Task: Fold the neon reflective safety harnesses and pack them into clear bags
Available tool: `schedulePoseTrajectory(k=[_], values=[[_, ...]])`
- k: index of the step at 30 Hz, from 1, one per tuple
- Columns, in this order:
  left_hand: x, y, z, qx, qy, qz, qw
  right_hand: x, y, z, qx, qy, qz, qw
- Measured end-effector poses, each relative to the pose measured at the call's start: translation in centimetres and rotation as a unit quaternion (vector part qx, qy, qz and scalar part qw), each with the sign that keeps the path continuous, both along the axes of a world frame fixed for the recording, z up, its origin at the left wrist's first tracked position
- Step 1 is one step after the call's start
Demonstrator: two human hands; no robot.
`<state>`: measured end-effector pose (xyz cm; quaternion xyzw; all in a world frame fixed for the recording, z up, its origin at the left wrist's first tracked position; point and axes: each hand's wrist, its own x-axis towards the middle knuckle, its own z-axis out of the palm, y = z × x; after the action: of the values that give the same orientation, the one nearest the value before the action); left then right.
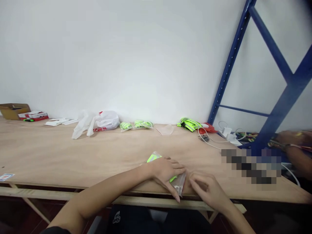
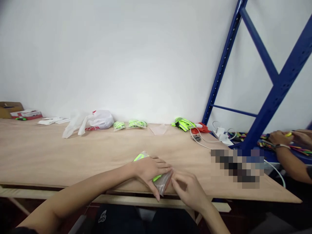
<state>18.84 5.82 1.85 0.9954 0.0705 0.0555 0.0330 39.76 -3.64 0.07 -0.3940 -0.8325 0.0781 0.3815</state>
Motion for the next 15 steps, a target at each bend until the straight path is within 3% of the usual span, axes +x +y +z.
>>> schedulePoseTrajectory(k=[5, 10, 15], values=[[0.0, -0.5, 0.1, 0.016, 0.016, 0.015, 1.000, 0.7, -0.1, -0.9, 0.123, 0.034, -0.046, 0.991], [0.2, -0.6, -0.2, 0.027, 0.006, 0.036, 0.999, 0.5, 0.2, -2.4, 0.163, -0.030, -0.038, 0.985], [0.5, -0.6, -0.5, 0.040, 0.013, 0.024, 0.999, 0.7, 0.0, -2.8, 0.172, -0.055, -0.030, 0.983]])
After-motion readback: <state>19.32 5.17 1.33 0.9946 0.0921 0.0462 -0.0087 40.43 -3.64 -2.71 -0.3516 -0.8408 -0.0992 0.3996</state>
